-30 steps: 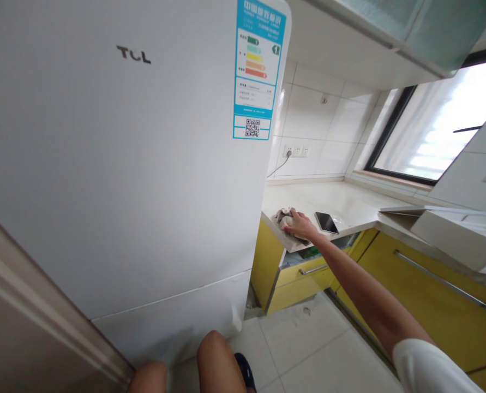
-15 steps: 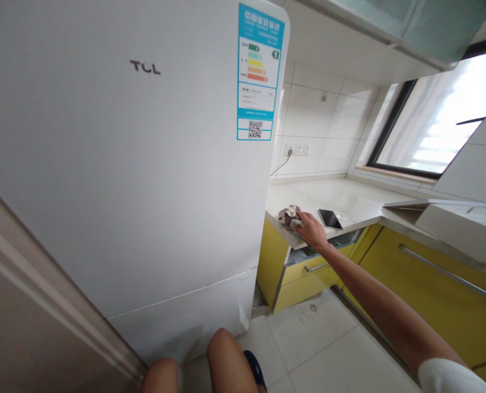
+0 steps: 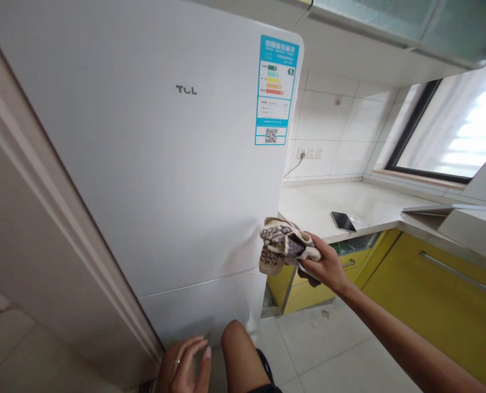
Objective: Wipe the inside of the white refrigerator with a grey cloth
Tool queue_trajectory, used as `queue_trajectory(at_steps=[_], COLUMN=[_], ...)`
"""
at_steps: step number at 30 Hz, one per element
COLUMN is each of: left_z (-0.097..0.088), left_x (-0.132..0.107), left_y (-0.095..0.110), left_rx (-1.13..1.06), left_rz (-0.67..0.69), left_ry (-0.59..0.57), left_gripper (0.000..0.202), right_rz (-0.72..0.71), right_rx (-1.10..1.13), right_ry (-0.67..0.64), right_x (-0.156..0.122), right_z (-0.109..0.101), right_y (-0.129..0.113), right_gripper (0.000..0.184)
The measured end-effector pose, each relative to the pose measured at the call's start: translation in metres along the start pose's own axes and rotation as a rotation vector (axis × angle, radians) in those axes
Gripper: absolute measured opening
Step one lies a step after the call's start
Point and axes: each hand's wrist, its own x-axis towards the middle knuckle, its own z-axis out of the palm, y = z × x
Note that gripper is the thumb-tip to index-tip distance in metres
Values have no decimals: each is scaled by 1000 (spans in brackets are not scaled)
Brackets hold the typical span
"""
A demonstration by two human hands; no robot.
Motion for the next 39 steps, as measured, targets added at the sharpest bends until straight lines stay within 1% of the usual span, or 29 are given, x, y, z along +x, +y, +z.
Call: queue_trajectory(at_steps=[2,4,5,7,8,10,11,12,14,16,19,21,23,25,27,29,32,34,35,37,39], left_z=[-3,-9,-13,-20,-22,-27,-29,-31,-35,-39,-44,-48,-54,-64,-75,-87,-107,-122,-128,-140,-148], left_x=[12,19,21,22,21,15,11,7,0,-4,-4,-2,-1,-1,-3,-6,-11,-14,-15,-20,-27], left_y=[36,76,96,133,149,174,183,191,199,199,184,168,148,127,108,93,83,83,83,80,71], left_rx=[-210,-361,-421,-552,-648,-891,-987,-1063,-1140,-1161,-1187,-1227,-1238,-1201,-1156,-1156,-1201,-1241,-1261,-1297,-1333], left_rz=[72,93,78,7,-33,-93,-113,-122,-124,-141,-261,-357,-456,-535,-559,-586,-703,-721,-714,-717,-764], left_ry=[111,145,143,58,-20,-105,-133,-139,-110,-56,28,112,186,194,211,287,452,529,569,643,699], left_gripper=[26,24,28,43,51,68,76,82,92,98,100,96,90,80,69,57,47,48,51,56,57], right_rz=[-165,-332,-402,-503,-540,-593,-609,-623,-651,-683,-693,-692,-694,-701,-712,-742,-783,-777,-754,-711,-739], right_rx=[-13,-45,-66,-99,-98,-58,-32,-12,-5,-27,-61,-46,13,123,263,415,623,707,720,676,521], right_ry=[-21,-64,-93,-138,-147,-152,-151,-146,-123,-128,-240,-362,-529,-722,-881,-981,-1026,-988,-944,-850,-803], right_x=[-3,-6,-8,-13,-16,-25,-29,-34,-42,-50,-58,-62,-64,-64,-61,-56,-39,-24,-15,2,18], right_z=[5,12,16,27,33,45,51,56,67,77,93,100,104,104,102,101,105,116,125,150,184], right_y=[-17,-33,-40,-58,-68,-91,-103,-115,-137,-157,-181,-195,-208,-219,-228,-236,-245,-250,-252,-252,-250], right_gripper=[46,48,50,52,54,58,60,62,62,60,54,57,68,84,94,94,81,69,61,47,41])
